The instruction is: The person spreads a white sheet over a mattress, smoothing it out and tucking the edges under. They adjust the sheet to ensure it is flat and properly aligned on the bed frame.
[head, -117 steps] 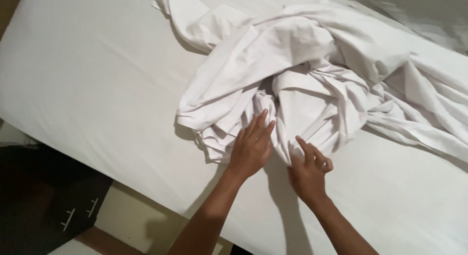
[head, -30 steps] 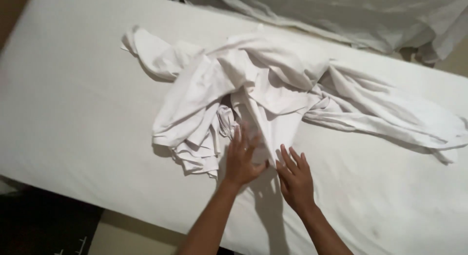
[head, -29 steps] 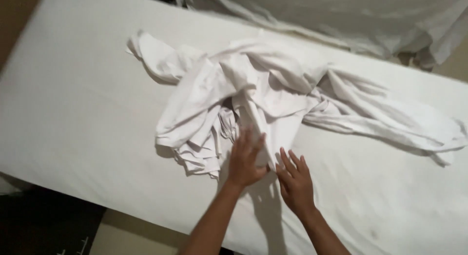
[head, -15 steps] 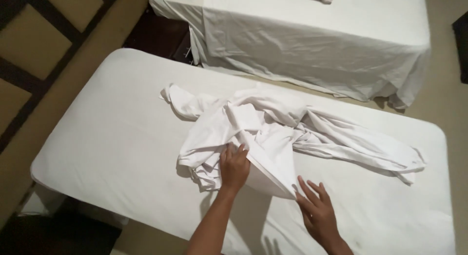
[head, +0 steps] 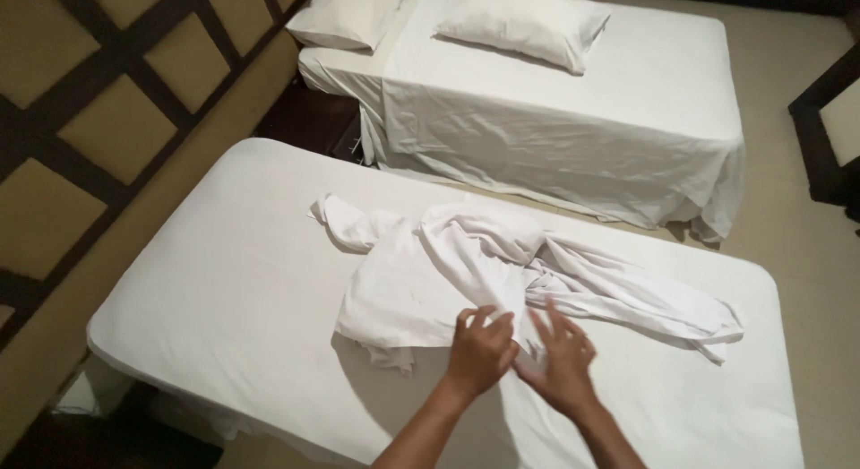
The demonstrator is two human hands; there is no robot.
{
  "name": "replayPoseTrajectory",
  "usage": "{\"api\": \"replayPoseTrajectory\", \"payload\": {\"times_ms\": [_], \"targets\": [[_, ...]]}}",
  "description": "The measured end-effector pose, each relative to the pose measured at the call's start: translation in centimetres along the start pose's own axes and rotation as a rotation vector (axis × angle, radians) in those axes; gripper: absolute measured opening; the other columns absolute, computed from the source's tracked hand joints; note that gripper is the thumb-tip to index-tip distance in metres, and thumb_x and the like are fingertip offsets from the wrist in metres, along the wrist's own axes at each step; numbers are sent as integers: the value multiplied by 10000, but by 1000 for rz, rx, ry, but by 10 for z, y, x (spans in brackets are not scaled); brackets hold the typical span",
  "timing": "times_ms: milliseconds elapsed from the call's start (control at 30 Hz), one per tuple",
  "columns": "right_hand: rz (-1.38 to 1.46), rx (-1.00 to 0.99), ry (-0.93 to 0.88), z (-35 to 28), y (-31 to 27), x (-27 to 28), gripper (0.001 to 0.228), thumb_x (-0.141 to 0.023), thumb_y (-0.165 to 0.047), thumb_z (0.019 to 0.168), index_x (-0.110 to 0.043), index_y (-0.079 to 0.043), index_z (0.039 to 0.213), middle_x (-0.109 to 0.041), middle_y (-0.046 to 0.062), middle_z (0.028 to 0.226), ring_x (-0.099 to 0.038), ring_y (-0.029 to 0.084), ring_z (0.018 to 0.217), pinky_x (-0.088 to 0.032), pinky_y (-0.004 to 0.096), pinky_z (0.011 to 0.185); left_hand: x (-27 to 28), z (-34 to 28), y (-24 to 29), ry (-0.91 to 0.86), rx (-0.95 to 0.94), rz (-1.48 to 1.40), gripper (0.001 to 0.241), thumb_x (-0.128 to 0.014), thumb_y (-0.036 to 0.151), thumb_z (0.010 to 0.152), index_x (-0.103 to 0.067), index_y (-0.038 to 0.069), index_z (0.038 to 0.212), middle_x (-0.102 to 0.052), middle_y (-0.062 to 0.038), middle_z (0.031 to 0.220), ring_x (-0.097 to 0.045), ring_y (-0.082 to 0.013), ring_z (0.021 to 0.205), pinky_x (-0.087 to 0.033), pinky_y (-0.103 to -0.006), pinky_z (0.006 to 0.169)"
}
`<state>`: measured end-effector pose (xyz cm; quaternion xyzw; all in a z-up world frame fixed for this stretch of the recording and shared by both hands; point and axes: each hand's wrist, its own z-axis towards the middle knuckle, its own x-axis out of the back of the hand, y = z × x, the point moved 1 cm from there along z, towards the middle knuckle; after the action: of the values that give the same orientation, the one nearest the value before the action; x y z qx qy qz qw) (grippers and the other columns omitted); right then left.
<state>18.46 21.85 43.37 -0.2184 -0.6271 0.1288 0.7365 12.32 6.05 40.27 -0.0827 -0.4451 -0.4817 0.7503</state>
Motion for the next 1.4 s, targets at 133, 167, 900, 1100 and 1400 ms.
{"api": "replayPoseTrajectory", "payload": {"times_ms": [133,167,900,1100,1400], "targets": [[-33,72,99,0,1,-21,640,-756,-109,742,-639,-257,1354,-363,42,1625,-389,305,1388,-220,524,1110,5,4,11,24,-17,19,322,-724,200,857,-727,45,1139,-728,-58,1213,-575,-272,1252,-323,-473,1059],[-60,45,105,4,2,-21,541,-746,-112,786,-682,-283,1295,-413,6,1600,-391,283,1399,-201,515,1118,5,5,9,21,7,36,305,-734,187,837,-723,64,1116,-727,-52,1209,-575,-274,1249,-320,-481,1056],[-84,-37,52,27,49,35,545,-761,-524,798,-697,-331,1303,-419,-83,1612,-373,267,1375,-186,622,1070,72,-37,-127,35,685,316,506,-594,-63,867,-671,79,1347,-752,-98,1020,-611,-237,1135,-341,-526,1069],[-194,103,-158,20,-38,49,978,-833,-718,647,-540,-296,1479,-327,-87,1629,-247,272,1472,-135,669,1074,75,-16,-45,59,439,248,566,-631,-42,754,-682,27,1314,-728,-152,1070,-615,-288,1147,-352,-522,1002],[-179,306,22,5,-70,9,504,-765,-190,795,-694,-269,1287,-617,-65,1397,-440,228,1373,-168,603,1081,60,-16,27,68,299,117,512,-669,5,841,-608,-28,1348,-753,-116,1055,-602,-301,1158,-354,-527,974]]}}
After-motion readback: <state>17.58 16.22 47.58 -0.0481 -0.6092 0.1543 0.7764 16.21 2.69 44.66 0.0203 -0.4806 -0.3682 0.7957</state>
